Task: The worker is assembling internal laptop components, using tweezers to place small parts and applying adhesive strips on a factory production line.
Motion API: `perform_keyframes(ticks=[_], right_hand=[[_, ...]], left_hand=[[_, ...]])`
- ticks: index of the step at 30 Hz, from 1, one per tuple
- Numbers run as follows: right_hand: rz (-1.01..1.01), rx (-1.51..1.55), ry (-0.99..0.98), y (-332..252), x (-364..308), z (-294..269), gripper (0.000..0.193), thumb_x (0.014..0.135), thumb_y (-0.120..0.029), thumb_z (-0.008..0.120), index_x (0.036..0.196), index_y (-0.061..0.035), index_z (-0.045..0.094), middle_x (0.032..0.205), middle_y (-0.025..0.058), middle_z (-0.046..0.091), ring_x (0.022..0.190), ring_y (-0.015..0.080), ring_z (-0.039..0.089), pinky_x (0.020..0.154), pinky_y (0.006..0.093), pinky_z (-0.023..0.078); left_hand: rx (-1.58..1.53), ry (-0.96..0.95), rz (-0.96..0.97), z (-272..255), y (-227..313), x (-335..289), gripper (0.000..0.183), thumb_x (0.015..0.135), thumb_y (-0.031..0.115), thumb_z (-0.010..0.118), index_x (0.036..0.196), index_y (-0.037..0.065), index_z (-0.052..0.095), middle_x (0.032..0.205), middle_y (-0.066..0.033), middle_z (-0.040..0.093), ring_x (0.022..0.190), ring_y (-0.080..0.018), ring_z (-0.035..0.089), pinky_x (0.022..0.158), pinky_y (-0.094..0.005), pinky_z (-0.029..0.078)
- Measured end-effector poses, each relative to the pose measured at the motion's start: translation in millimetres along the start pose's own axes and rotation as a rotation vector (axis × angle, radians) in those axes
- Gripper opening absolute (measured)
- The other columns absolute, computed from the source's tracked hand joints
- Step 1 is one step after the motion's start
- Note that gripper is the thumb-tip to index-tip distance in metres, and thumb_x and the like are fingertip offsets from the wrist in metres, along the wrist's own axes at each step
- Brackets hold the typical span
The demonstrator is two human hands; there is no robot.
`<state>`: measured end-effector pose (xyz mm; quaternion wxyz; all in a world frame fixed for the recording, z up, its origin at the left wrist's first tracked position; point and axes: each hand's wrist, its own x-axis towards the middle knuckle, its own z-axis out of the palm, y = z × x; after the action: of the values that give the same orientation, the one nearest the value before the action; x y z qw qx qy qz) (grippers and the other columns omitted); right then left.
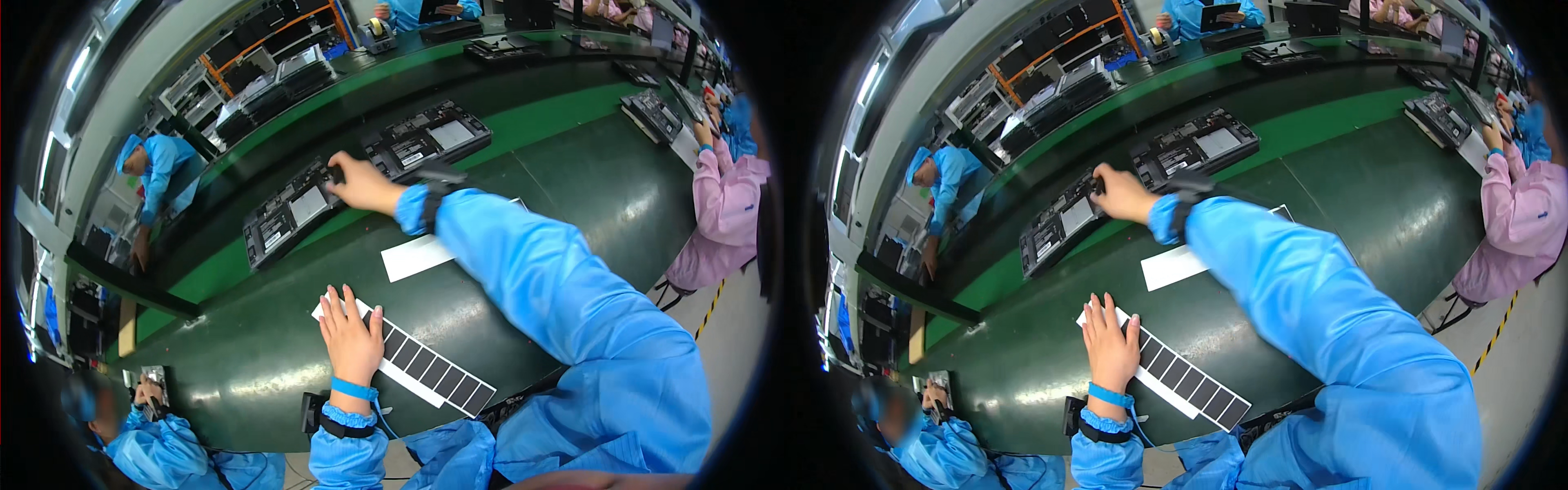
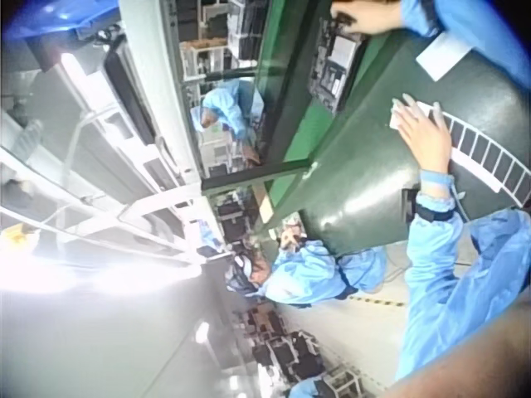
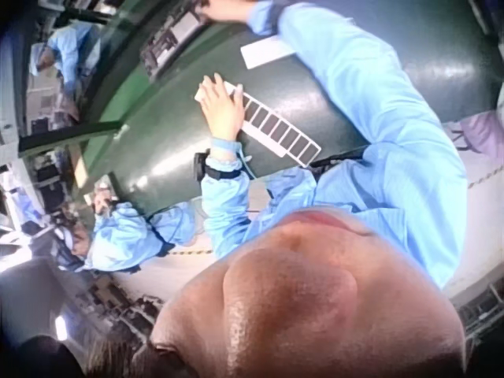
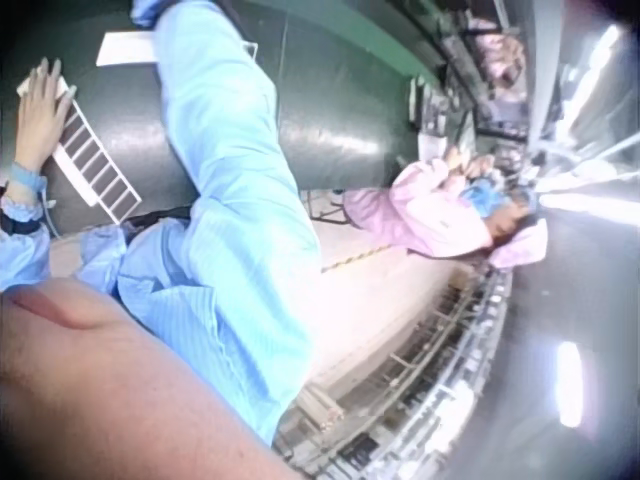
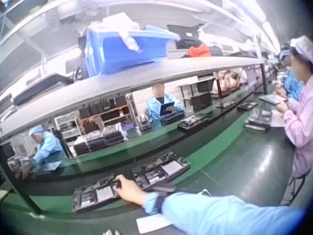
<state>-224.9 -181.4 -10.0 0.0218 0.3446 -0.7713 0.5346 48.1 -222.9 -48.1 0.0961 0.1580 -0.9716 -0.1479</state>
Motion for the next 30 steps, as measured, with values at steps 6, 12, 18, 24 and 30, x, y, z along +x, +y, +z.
perform_keyframes(ticks=[6,12,18,24,30], right_hand=[[0.096,-0.761,0.446,88,-8,-202,0.059,0.077,-0.043,0.075,0.113,0.0012,0.058,0.099,0.0235,0.067,0.096,0.0421,0.064,0.082,0.0472,0.052],[0.412,-0.365,0.299,177,-21,-228,0.077,0.077,-0.047,0.075,0.129,0.0037,0.048,0.114,0.0232,0.064,0.108,0.0327,0.063,0.093,0.0351,0.046],[0.303,0.491,0.565,123,-22,-202,0.045,0.081,0.0,0.068,0.124,0.0034,0.053,0.107,0.0132,0.065,0.094,0.0192,0.061,0.084,0.0307,0.048],[0.132,0.568,0.652,54,-59,-240,0.044,0.081,0.003,0.068,0.122,-0.0011,0.055,0.093,0.0083,0.062,0.086,0.0176,0.058,0.079,0.0304,0.047],[0.25,0.761,0.467,-16,-261,-301,0.049,0.094,-0.004,0.055,0.141,-0.006,0.041,0.121,0.0149,0.06,0.106,0.0199,0.061,0.091,0.0333,0.05]], left_hand=[[0.062,0.044,0.064,-8,13,9,0.064,0.094,0.038,0.054,0.143,-0.001,0.038,0.15,-0.0249,0.03,0.14,-0.0439,0.026,0.113,-0.0535,0.023],[0.047,0.064,0.072,-4,13,8,0.064,0.093,0.038,0.056,0.141,-0.001,0.04,0.148,-0.0255,0.033,0.139,-0.0438,0.028,0.112,-0.0525,0.024],[0.042,0.069,0.074,0,14,5,0.063,0.093,0.038,0.056,0.14,-0.001,0.041,0.148,-0.0251,0.034,0.138,-0.0427,0.029,0.112,-0.0501,0.023],[0.011,0.124,0.123,3,4,9,0.06,0.093,0.036,0.058,0.139,0.0,0.043,0.148,-0.0256,0.033,0.138,-0.0424,0.031,0.112,-0.0473,0.027],[0.107,0.183,0.183,0,9,12,0.064,0.092,0.039,0.061,0.143,0.006,0.041,0.15,-0.0192,0.035,0.139,-0.0404,0.029,0.112,-0.0468,0.029]])
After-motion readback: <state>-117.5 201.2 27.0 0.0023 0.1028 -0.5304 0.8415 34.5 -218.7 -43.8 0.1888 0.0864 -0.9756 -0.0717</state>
